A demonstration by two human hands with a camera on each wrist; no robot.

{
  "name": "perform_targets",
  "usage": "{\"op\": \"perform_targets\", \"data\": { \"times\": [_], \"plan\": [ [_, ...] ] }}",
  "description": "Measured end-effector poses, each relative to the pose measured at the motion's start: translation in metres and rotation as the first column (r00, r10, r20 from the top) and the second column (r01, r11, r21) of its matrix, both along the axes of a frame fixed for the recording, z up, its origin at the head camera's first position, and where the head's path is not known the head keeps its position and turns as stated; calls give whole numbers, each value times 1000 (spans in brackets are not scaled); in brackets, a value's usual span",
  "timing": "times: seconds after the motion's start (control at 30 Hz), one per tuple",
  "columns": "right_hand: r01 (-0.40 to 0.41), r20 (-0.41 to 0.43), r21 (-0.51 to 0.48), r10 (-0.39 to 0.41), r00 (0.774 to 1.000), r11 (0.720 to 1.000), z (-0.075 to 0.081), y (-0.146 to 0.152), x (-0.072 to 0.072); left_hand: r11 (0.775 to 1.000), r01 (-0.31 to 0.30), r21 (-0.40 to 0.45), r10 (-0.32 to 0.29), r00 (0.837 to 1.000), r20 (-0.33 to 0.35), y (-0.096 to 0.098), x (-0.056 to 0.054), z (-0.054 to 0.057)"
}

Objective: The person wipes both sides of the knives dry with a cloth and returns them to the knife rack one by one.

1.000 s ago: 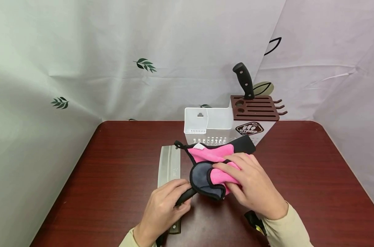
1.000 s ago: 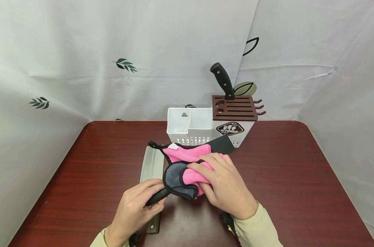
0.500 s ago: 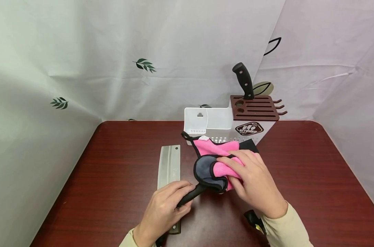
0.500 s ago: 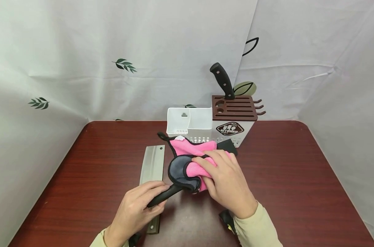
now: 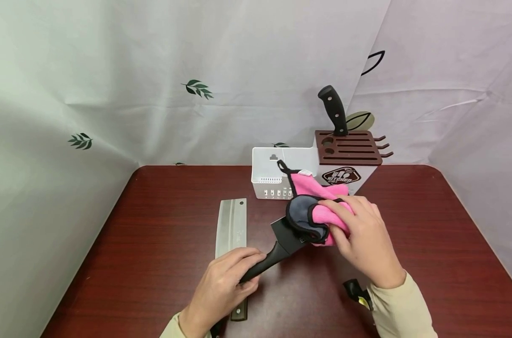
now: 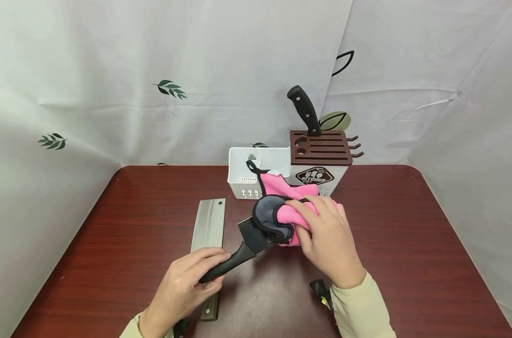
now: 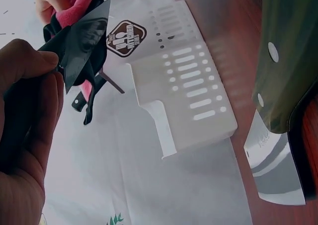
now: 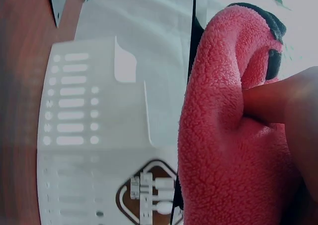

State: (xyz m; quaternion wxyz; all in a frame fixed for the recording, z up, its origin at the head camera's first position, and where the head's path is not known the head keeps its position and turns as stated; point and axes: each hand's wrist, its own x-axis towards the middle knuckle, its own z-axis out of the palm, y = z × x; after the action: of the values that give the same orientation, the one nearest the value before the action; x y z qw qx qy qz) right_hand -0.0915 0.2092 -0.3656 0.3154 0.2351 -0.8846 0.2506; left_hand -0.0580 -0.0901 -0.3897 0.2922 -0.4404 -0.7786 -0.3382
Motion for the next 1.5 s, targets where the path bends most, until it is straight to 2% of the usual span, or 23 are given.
{"op": "perform_targets", "data": {
  "times": [0.33, 0.67, 0.8, 0.97, 1.07, 1.2, 1.33, 1.5],
  "plan": [
    [74, 10, -1, -74, 997, 997, 1, 20, -2, 1000, 3, 12, -2, 1000, -6, -4, -2, 2],
    [77, 15, 8, -77, 997, 997, 4, 27, 0, 999, -19, 39, 17, 998, 53, -12, -3, 7],
    [73, -5, -28, -73, 997, 997, 6, 29, 1, 998, -9, 58, 6, 998, 56, -12, -3, 7],
    [60, -64, -137, -69, 996, 989, 9, 28, 0, 993, 1, 116, -9, 998, 69, -12, -4, 9],
    [74, -114, -217, -101, 988, 973, 11, 27, 0, 989, 8, 146, -17, 998, 62, -12, -4, 10],
    [144, -152, -305, -197, 968, 941, 13, 28, 1, 986, 18, 164, -27, 998, 52, -12, -5, 11],
    [226, -146, -368, -296, 944, 902, 15, 31, 1, 984, 17, 176, -28, 998, 60, -13, -6, 14],
    [295, -114, -393, -364, 924, 871, 16, 37, 1, 982, 4, 187, -25, 994, 105, -16, -7, 20]
  ]
}}
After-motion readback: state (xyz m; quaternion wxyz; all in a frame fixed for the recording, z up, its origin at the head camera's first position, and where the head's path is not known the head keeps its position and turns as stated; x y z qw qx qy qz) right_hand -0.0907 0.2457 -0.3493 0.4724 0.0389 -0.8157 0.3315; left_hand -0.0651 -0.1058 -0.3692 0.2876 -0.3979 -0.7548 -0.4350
